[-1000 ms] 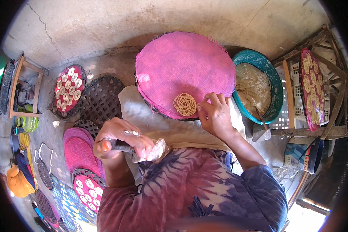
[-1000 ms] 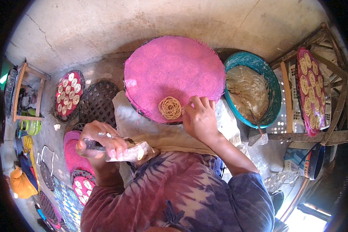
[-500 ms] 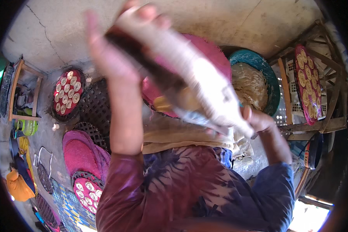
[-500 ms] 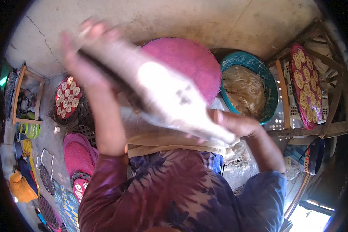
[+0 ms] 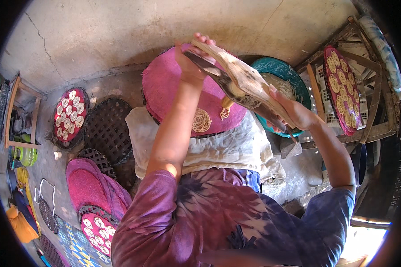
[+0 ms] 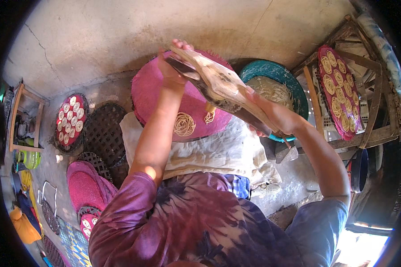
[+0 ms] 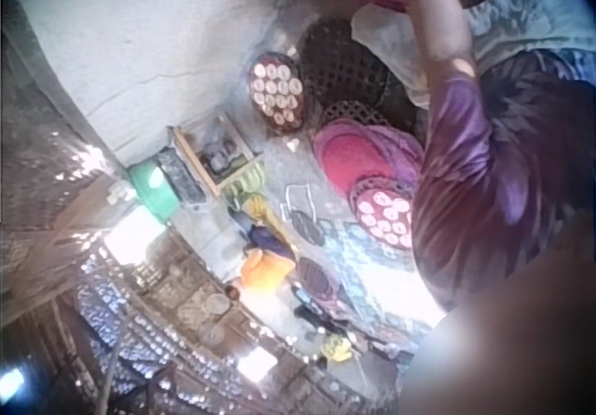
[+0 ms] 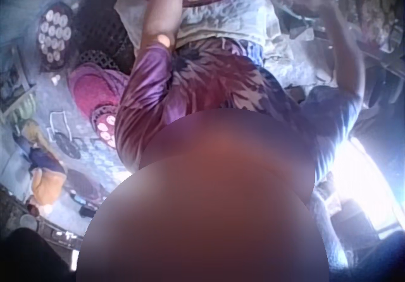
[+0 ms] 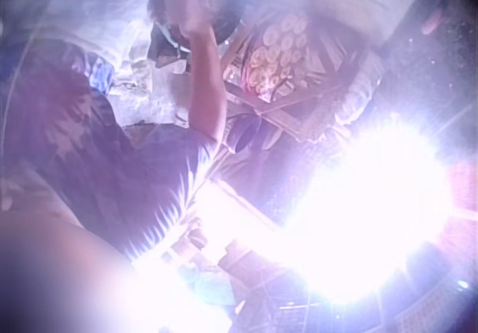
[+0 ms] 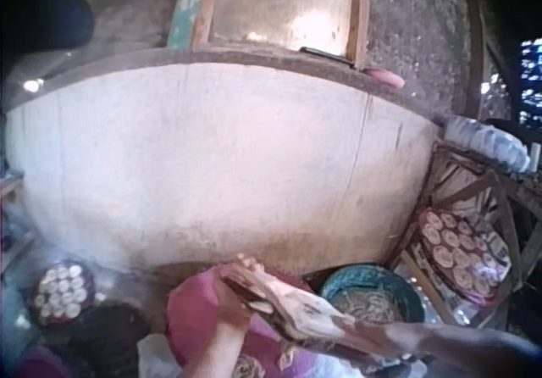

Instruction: The person scoops dough from a green bowl and loads it into a handheld extruder. They then press the extruder against a pink mat to form spiral-shaped noodles, repeating the process to fill the mat with multiple spirals.

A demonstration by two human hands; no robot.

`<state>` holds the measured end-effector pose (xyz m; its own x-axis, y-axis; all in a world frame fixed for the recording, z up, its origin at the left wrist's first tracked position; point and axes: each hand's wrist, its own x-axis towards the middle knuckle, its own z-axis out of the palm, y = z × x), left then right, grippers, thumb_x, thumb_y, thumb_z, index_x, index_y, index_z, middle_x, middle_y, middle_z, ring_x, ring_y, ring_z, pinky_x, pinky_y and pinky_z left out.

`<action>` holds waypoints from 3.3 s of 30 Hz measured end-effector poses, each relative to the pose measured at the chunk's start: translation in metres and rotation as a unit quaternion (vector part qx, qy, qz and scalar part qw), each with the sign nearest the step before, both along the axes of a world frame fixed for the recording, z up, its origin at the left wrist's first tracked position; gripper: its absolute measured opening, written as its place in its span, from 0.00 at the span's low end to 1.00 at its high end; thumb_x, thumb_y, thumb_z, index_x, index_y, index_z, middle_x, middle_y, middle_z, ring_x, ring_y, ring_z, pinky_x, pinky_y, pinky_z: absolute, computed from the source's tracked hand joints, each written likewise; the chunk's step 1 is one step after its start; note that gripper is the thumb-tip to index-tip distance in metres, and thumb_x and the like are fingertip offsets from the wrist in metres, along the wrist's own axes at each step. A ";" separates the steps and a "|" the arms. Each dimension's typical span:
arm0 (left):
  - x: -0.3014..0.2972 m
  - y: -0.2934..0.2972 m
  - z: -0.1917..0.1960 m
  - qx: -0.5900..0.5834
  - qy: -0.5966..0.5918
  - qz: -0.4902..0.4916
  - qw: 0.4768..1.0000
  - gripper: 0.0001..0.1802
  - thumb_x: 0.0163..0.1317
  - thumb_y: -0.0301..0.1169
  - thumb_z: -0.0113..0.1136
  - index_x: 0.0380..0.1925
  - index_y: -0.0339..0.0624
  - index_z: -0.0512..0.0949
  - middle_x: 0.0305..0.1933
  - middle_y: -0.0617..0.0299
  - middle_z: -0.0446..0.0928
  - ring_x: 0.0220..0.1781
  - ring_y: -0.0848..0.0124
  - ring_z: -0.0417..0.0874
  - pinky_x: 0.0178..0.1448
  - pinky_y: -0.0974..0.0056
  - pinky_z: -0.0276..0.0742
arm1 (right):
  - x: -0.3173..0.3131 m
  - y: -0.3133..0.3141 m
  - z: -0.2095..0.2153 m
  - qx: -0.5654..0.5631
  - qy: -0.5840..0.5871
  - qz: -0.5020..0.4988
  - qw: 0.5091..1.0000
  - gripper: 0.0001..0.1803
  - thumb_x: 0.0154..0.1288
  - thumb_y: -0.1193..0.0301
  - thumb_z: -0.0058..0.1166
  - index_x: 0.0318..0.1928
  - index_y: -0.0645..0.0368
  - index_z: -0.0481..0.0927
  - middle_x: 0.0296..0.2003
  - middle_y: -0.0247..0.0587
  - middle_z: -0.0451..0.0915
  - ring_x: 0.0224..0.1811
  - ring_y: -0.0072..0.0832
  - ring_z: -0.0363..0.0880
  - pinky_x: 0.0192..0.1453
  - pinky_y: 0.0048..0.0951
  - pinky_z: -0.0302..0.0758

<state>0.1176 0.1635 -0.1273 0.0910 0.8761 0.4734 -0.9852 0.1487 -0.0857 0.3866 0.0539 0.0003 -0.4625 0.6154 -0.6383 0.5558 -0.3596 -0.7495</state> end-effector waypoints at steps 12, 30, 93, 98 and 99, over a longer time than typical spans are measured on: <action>0.004 -0.016 0.053 -0.025 0.043 0.063 0.997 0.31 0.70 0.60 0.27 0.36 0.47 0.72 0.33 0.64 0.73 0.41 0.62 0.72 0.51 0.56 0.71 | 0.005 -0.011 0.029 0.096 -0.033 -0.041 0.994 0.41 0.72 0.35 0.28 0.40 0.62 0.78 0.23 0.37 0.77 0.22 0.23 0.77 0.25 0.24 0.73; 0.022 -0.007 0.008 0.078 -0.039 -0.014 0.996 0.14 0.67 0.45 0.55 0.35 0.47 0.78 0.34 0.64 0.79 0.42 0.64 0.78 0.52 0.57 0.77 | 0.026 -0.001 -0.049 -0.135 0.325 -0.090 0.932 0.49 0.68 0.30 0.22 0.65 0.63 0.65 0.33 0.61 0.80 0.26 0.40 0.85 0.29 0.37 0.84; 0.061 0.064 -0.009 0.030 -0.049 -0.060 0.997 0.30 0.64 0.65 0.42 0.28 0.53 0.78 0.29 0.69 0.78 0.36 0.67 0.77 0.42 0.54 0.75 | 0.051 0.044 -0.045 -0.129 0.303 -0.155 0.931 0.50 0.65 0.28 0.24 0.63 0.60 0.68 0.37 0.63 0.82 0.21 0.41 0.82 0.27 0.36 0.84; 0.056 0.061 -0.015 0.029 -0.035 0.004 0.999 0.16 0.64 0.52 0.53 0.28 0.56 0.78 0.28 0.75 0.77 0.36 0.72 0.78 0.43 0.56 0.74 | 0.036 0.058 -0.121 -0.165 0.408 -0.123 0.889 0.44 0.69 0.33 0.26 0.67 0.57 0.63 0.36 0.59 0.81 0.21 0.36 0.82 0.27 0.34 0.83; 0.054 0.060 -0.013 0.034 -0.046 0.003 0.998 0.16 0.65 0.51 0.52 0.28 0.56 0.78 0.28 0.76 0.77 0.36 0.72 0.79 0.43 0.56 0.74 | 0.038 0.062 -0.127 -0.190 0.437 -0.097 0.874 0.43 0.70 0.34 0.26 0.68 0.56 0.63 0.35 0.58 0.81 0.22 0.35 0.82 0.27 0.34 0.82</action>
<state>0.1716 0.2235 -0.1403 0.0383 0.8426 0.5373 -0.9745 0.1504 -0.1663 0.4241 0.1157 -0.1264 -0.7860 0.5565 -0.2693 -0.2680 -0.6992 -0.6628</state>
